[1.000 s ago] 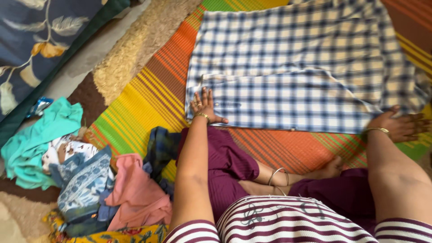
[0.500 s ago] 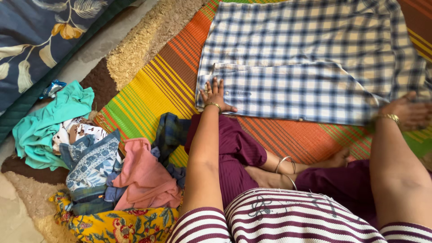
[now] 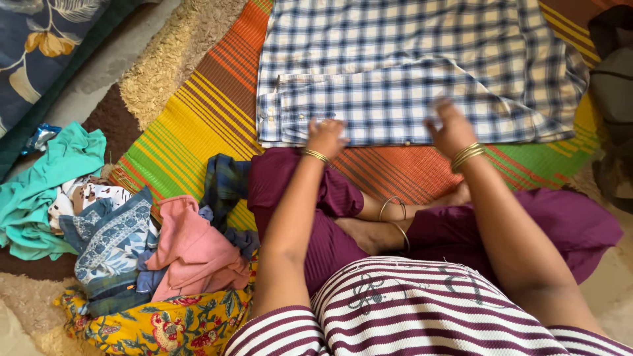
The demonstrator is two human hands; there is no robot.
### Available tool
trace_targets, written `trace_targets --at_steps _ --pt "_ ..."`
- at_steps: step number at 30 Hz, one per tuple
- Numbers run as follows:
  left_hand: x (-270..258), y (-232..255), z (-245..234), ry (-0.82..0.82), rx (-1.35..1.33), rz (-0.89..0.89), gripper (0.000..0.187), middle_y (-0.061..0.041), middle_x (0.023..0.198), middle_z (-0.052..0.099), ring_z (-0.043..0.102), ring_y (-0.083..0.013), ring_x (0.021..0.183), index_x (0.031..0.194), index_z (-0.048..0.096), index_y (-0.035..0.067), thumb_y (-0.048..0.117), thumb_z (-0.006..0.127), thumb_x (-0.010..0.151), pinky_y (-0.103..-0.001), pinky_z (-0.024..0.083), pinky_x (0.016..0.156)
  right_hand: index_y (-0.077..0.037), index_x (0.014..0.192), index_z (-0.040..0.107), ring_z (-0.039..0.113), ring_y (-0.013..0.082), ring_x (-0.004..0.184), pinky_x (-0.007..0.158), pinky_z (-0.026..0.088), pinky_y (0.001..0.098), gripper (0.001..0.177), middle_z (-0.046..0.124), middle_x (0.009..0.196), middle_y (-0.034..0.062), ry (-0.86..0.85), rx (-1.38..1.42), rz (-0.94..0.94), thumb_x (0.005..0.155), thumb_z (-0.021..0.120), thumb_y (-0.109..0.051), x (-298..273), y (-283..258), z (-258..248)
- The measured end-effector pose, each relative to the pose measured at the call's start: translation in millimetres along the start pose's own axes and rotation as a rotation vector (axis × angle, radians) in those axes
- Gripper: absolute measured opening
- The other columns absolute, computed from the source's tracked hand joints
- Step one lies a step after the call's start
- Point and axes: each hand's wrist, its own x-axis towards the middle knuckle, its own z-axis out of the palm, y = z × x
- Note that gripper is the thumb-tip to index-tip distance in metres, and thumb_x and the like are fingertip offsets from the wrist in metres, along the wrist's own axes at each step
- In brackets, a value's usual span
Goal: The person sits on a mat and folds a blue and white checkered shirt by hand, then picks up and folds a pink piece of clothing from a pile.
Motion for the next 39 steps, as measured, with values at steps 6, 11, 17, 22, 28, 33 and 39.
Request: trace_targets --at_steps 6,11,17,22,28,33,39 --pt "-10 104 29 -0.147 0.081 0.119 0.089 -0.005 0.170 -0.003 0.005 -0.0241 0.157 0.162 0.006 0.019 0.062 0.047 0.096 -0.063 0.005 0.121 -0.011 0.160 0.018 0.010 0.0241 0.154 0.121 0.021 0.0437 0.067 0.013 0.169 0.0079 -0.537 -0.427 -0.083 0.100 0.043 -0.030 -54 -56 42" --pt "-8 115 64 -0.126 0.213 0.251 0.089 -0.005 0.173 -0.007 -0.003 -0.0262 0.160 0.164 0.003 0.013 0.051 0.052 0.101 -0.062 0.005 0.123 -0.013 0.162 0.015 0.011 0.0214 0.157 0.124 0.022 0.0437 0.070 0.011 0.171 0.0044 -0.617 -0.366 0.026 0.101 0.043 -0.032 -39 -40 57" --pt "9 104 92 -0.136 0.243 0.182 0.091 -0.011 0.170 -0.016 -0.012 -0.0280 0.155 0.163 -0.008 0.010 0.044 0.050 0.101 -0.061 0.000 0.119 -0.016 0.163 0.012 0.010 0.0195 0.157 0.124 0.021 0.0433 0.077 0.008 0.171 0.0020 -0.731 -0.357 0.088 0.099 0.046 -0.042 -27 -39 58" --pt "-2 115 70 -0.199 0.158 -0.145 0.116 -0.021 0.167 -0.023 -0.020 -0.0368 0.154 0.160 -0.013 0.002 0.071 0.052 0.093 -0.059 0.000 0.123 -0.015 0.162 0.011 0.011 0.0202 0.156 0.125 0.020 0.0412 0.080 0.008 0.171 0.0028 -0.751 -0.353 0.071 0.099 0.048 -0.049 -23 -33 63" --pt "-22 110 20 -0.396 0.085 -0.441 0.160 -0.025 0.165 -0.028 -0.029 -0.0428 0.151 0.159 -0.019 -0.002 0.097 0.062 0.062 -0.066 0.003 0.120 -0.013 0.162 0.018 0.015 0.0225 0.156 0.124 0.022 0.0393 0.079 0.013 0.170 0.0063 -0.749 -0.316 0.046 0.099 0.047 -0.051 -14 -23 71" --pt "-13 70 16 -0.534 0.130 -0.509 0.151 -0.020 0.166 -0.023 -0.021 -0.0437 0.152 0.161 -0.016 0.008 0.088 0.069 0.064 -0.067 0.011 0.118 -0.014 0.159 0.030 0.023 0.0265 0.154 0.123 0.028 0.0421 0.073 0.020 0.169 0.0086 -0.756 -0.305 0.031 0.100 0.044 -0.055 -7 -13 77" --pt "-14 -16 -38 -0.640 0.240 -0.498 0.133 -0.012 0.169 -0.007 -0.005 -0.0408 0.154 0.162 0.000 0.018 0.075 0.077 0.071 -0.064 0.015 0.120 -0.020 0.144 0.054 0.024 0.0249 0.157 0.125 0.030 0.0430 0.054 0.021 0.172 0.0046 -0.804 -0.357 0.024 0.103 0.042 -0.054 -7 -10 77"
